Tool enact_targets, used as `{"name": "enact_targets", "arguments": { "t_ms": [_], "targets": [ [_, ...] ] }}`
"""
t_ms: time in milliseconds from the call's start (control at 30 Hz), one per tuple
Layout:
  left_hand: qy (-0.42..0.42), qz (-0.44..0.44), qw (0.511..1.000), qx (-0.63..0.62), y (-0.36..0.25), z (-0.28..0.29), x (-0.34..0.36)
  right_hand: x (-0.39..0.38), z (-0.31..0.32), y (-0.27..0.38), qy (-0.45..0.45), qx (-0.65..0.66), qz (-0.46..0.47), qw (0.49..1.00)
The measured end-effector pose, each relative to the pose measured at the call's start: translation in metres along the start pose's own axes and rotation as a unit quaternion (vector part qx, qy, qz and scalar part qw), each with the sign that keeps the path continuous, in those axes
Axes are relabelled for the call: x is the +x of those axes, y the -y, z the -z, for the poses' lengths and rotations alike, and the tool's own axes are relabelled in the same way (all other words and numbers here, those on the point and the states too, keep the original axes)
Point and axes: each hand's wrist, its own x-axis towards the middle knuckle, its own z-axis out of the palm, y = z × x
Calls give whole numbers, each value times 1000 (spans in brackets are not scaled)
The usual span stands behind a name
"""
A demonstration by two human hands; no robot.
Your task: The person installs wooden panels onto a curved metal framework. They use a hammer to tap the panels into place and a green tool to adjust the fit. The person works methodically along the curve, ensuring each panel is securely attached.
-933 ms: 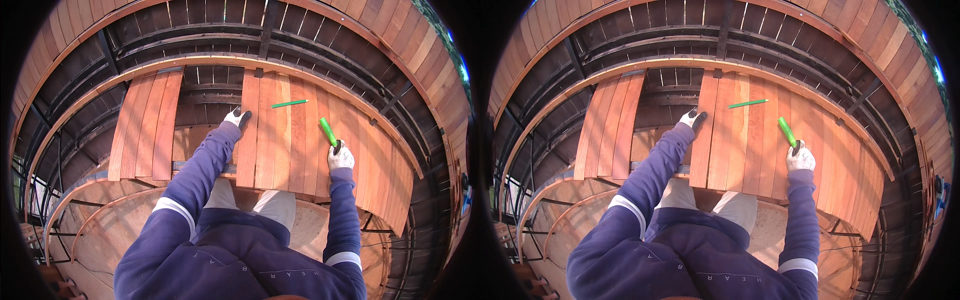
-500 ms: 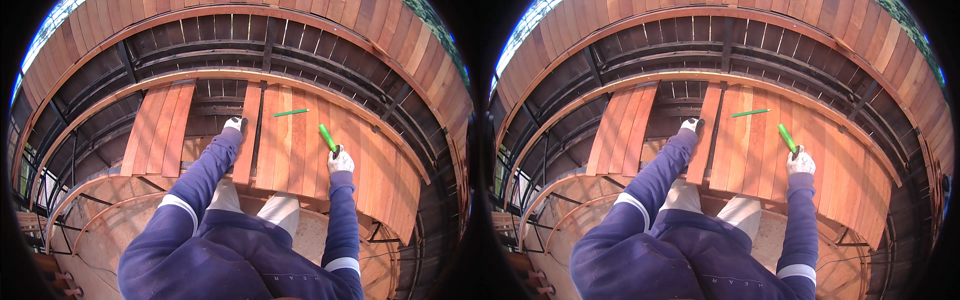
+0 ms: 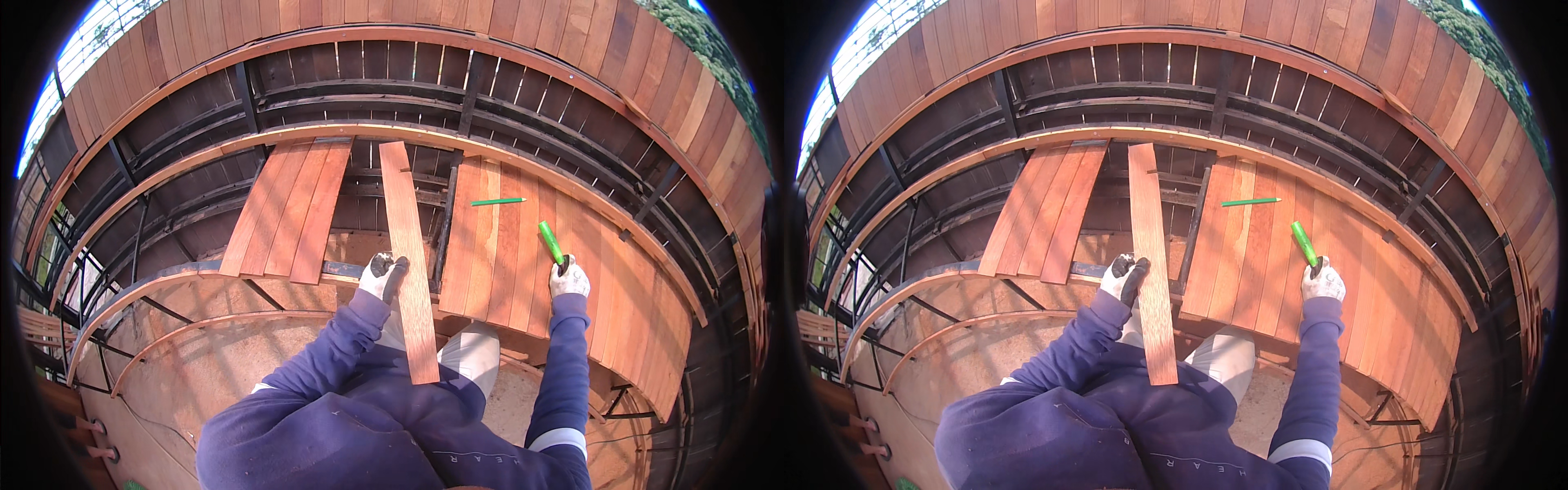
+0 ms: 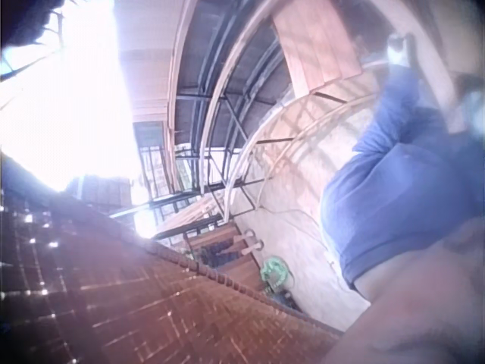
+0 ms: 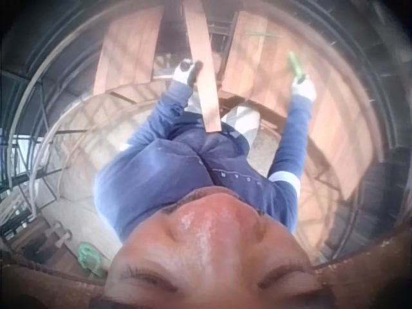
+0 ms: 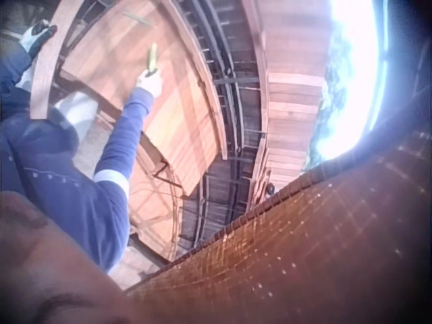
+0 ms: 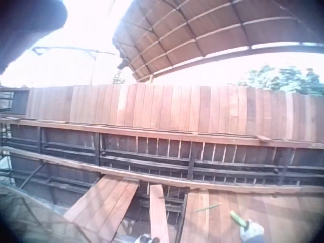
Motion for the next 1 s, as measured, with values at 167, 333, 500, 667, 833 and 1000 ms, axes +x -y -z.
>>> {"name": "enact_targets", "arguments": {
  "t_ms": [167,333,500,667,833,1000],
  "targets": [
    [64,-54,990,-112,-13,-1,-35,-3,1,-2,-62,20,80,995],
    [173,-42,979,-102,-53,0,-38,-54,89,48,-187,119,168,961],
    [253,-12,959,-130,-64,-19,-39,-138,182,125,121,449,-19,885],
    [372,22,918,-138,-65,-87,-62,-197,164,116,27,423,26,905],
    [466,10,878,-107,-72,-115,-43,-239,181,72,35,418,-92,903],
    [434,-26,894,-111,-114,-147,-31,-305,148,1,83,326,-176,925]
  ]
}}
